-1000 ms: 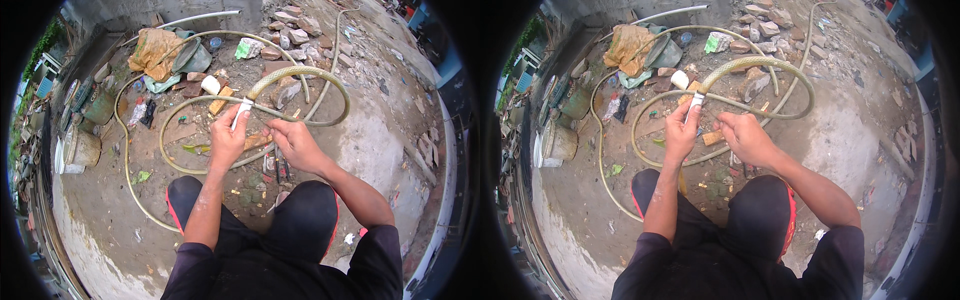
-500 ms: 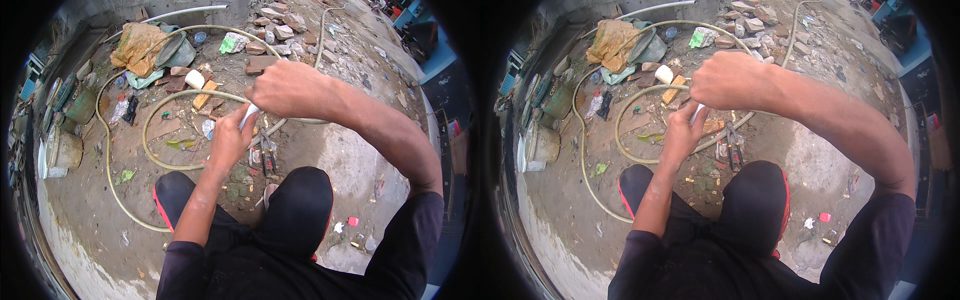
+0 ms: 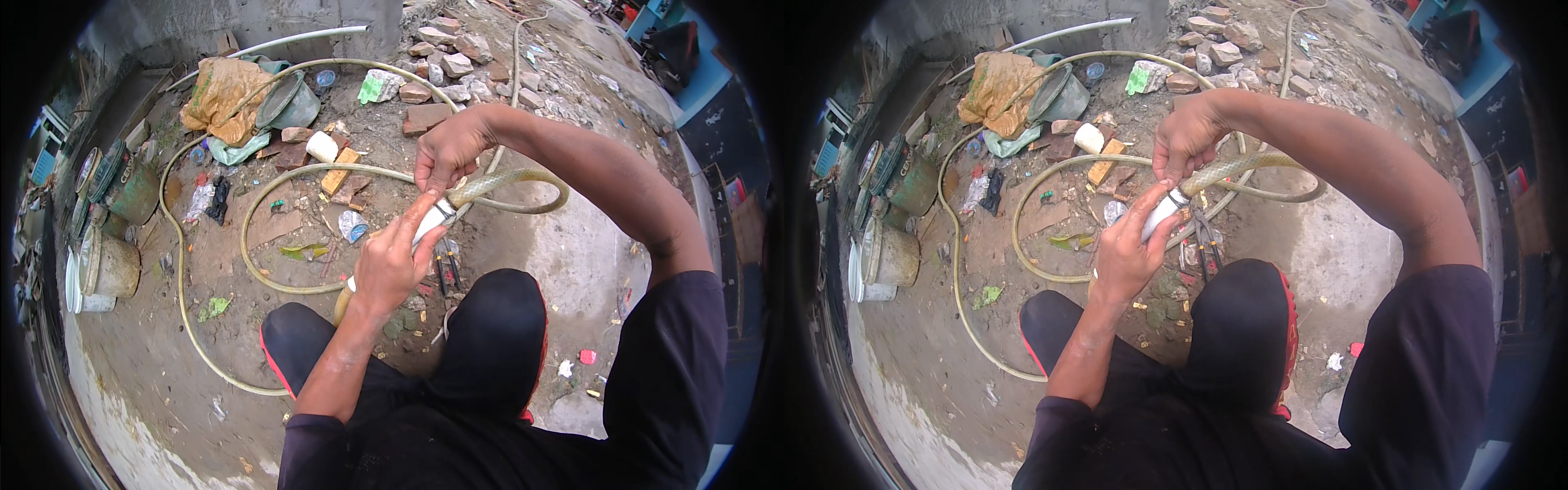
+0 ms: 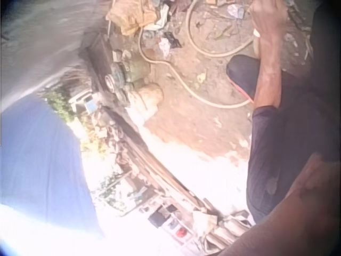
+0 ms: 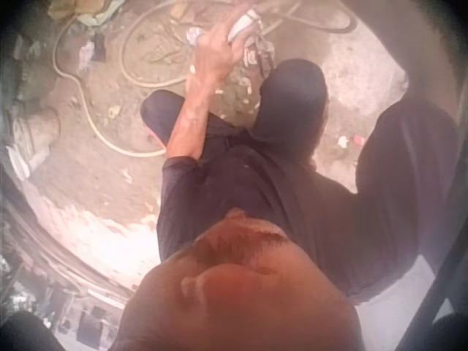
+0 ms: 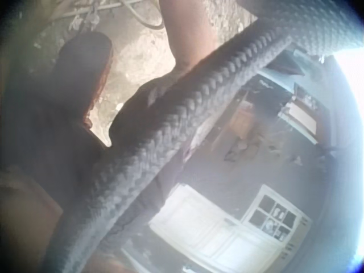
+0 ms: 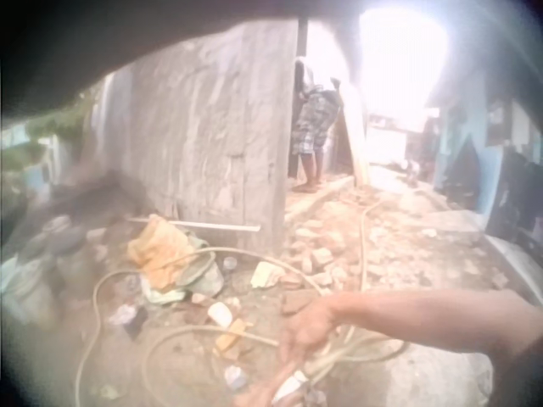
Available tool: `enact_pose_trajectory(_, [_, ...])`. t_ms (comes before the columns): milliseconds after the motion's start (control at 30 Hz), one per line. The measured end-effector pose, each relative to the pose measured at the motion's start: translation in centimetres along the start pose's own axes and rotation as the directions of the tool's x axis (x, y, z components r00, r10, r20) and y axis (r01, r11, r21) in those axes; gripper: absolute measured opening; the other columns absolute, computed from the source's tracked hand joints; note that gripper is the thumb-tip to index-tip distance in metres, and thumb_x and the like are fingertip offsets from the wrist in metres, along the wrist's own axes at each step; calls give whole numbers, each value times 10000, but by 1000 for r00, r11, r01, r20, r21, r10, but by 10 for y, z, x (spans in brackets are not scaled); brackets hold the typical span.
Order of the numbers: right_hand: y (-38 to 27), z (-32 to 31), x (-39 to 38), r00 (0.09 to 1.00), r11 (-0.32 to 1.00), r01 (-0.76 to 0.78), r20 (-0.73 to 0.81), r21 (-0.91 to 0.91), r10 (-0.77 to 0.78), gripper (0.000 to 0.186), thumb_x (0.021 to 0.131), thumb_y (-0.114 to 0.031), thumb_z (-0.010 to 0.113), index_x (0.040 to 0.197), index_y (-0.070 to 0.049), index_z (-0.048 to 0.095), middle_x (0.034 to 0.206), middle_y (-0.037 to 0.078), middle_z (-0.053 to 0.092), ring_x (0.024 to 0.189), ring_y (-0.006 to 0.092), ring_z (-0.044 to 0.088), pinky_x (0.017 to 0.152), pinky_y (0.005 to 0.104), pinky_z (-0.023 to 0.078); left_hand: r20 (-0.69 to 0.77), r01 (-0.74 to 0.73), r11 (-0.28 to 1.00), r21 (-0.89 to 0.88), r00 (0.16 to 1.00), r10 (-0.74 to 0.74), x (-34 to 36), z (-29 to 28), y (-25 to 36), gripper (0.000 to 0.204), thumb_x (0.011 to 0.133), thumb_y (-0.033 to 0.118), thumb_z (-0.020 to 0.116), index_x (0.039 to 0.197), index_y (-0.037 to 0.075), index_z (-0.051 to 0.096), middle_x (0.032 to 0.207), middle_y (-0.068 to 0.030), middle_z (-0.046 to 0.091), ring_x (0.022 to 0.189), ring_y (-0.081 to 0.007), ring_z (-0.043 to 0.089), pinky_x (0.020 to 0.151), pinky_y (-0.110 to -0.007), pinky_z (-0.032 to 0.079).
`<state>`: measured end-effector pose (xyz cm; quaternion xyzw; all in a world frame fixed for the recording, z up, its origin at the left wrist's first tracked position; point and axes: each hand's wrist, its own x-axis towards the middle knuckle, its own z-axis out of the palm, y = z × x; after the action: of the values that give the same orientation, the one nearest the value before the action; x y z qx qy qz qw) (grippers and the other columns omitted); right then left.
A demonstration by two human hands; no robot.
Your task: The person sits on the ground and secures a yellow hose onto a white PVC pipe. They use their hands to push the hose onto the pipe and then use pliers to tighten a metal clamp around the connection.
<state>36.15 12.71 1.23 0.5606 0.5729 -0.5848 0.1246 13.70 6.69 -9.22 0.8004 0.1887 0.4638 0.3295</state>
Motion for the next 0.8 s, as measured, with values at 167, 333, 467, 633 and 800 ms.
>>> enact_pose_trajectory(167, [4, -11, -3, 952, 912, 115, -218, -393, -214, 284, 917, -323, 767, 994, -51, 737, 705, -42, 618, 609, 94, 571, 553, 259, 455, 89, 162, 970, -179, 985, -148, 9, -2, -8, 403, 967, 81, 719, 1351, -17, 650, 1063, -162, 766, 793, -165, 728, 691, -298, 549])
enact_pose_trajectory(333, [-57, 15, -46, -349, 586, 51, -564, -809, -749, 230, 945, -226, 734, 1015, -8, 726, 838, 89, 714, 763, 171, 682, 722, 290, 535, -53, 329, 838, -435, 920, -389, 12, -34, -56, 399, 1011, 107, 681, 1373, -49, 622, 807, -30, 697, 656, -68, 595, 562, -252, 473])
enact_pose_trajectory(467, [12, 111, -36, -379, 739, 198, -746, -644, -548, 17, 882, -39, 728, 887, -31, 714, 740, 75, 665, 691, 213, 677, 651, 308, 532, 38, 427, 674, -603, 859, -510, 23, -33, -46, 393, 1028, 115, 663, 1393, -23, 614, 735, 5, 587, 575, -28, 471, 485, -193, 364])
enact_pose_trajectory(633, [56, 113, 50, -210, 769, -96, -743, -632, -636, 403, 813, -61, 742, 1209, -67, 668, 1232, 74, 661, 1168, 290, 606, 974, 439, 504, 79, 457, 689, -562, 860, -505, 23, -23, -48, 398, 1047, 205, 647, 1400, 22, 622, 723, 6, 587, 527, -47, 478, 445, -195, 336])
enact_pose_trajectory(800, [43, 86, 73, -304, 712, -284, -644, -642, -702, 372, 812, -117, 751, 1178, -110, 686, 1231, 46, 646, 1206, 286, 577, 1034, 445, 463, 113, 487, 670, -561, 846, -521, 22, -15, -45, 413, 1041, 208, 657, 1409, 25, 613, 719, 4, 594, 520, -49, 483, 444, -198, 337])
